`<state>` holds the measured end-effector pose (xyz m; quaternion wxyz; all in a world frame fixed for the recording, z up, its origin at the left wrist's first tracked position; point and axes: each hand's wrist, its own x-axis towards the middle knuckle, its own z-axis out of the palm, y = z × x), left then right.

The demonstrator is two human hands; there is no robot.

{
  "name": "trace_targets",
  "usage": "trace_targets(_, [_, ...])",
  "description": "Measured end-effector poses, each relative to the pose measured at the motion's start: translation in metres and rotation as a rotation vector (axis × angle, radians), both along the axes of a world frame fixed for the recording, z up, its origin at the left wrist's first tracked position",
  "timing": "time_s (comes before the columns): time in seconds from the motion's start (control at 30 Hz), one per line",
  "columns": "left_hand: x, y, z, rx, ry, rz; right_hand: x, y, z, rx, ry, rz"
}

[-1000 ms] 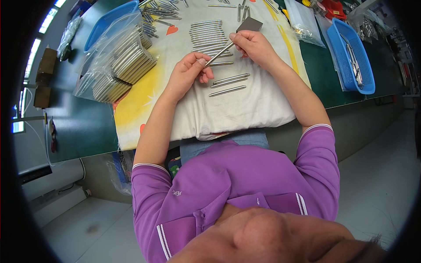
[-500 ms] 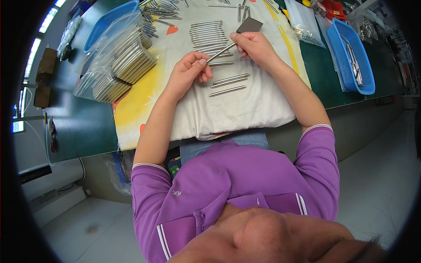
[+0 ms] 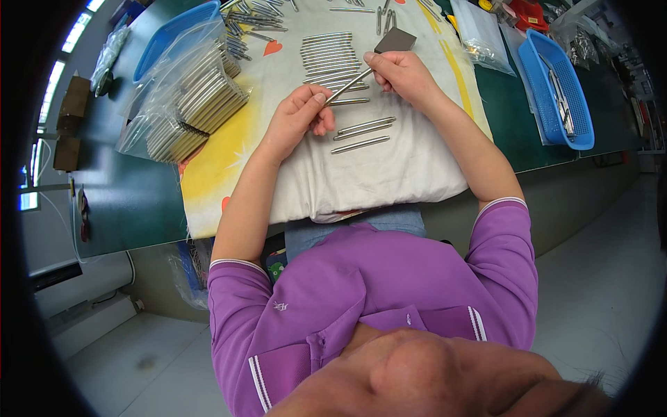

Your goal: The person bundles metal pins by hand, arranges the pins into rows on a cloth, and aligns individual pins against each other using a small block.

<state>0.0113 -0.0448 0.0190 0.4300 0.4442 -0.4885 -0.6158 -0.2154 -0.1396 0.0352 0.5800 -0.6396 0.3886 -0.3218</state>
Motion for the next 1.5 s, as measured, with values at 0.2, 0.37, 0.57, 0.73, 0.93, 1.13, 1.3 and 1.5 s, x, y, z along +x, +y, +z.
trace_targets(0.2, [-0.0018,0.0013,0.0047,0.063,0.075,0.028,-0.0002,0.0003,-0.0003,-0.02,-0.001,0.027])
trace_targets(0.37, [0.0001,-0.0003,0.002,0.095,0.125,0.029,0.0004,0.0007,-0.0016,-0.027,-0.039,0.059])
trace_targets(0.57, [0.0045,-0.0023,-0.0027,0.105,0.194,-0.004,-0.0003,0.0001,-0.0023,-0.028,-0.009,0.064])
trace_targets(0.73, [0.0009,-0.001,0.0014,0.153,0.171,0.043,-0.0001,0.0011,-0.0011,-0.02,-0.013,0.073])
trace_targets(0.93, [0.001,-0.001,0.0009,0.161,0.182,0.045,0.0009,0.0014,-0.0022,-0.022,-0.017,0.074])
trace_targets(1.13, [0.0023,-0.0026,-0.0012,0.12,0.203,0.004,0.0016,0.0018,-0.0019,-0.013,-0.044,0.075])
trace_targets(1.3, [0.0021,-0.0015,0.0,0.141,0.172,0.014,0.0012,0.0029,0.0006,-0.009,-0.039,0.07])
trace_targets(1.5, [0.0015,-0.0014,0.0014,0.143,0.167,-0.002,-0.0006,0.002,-0.0005,-0.023,-0.019,0.054])
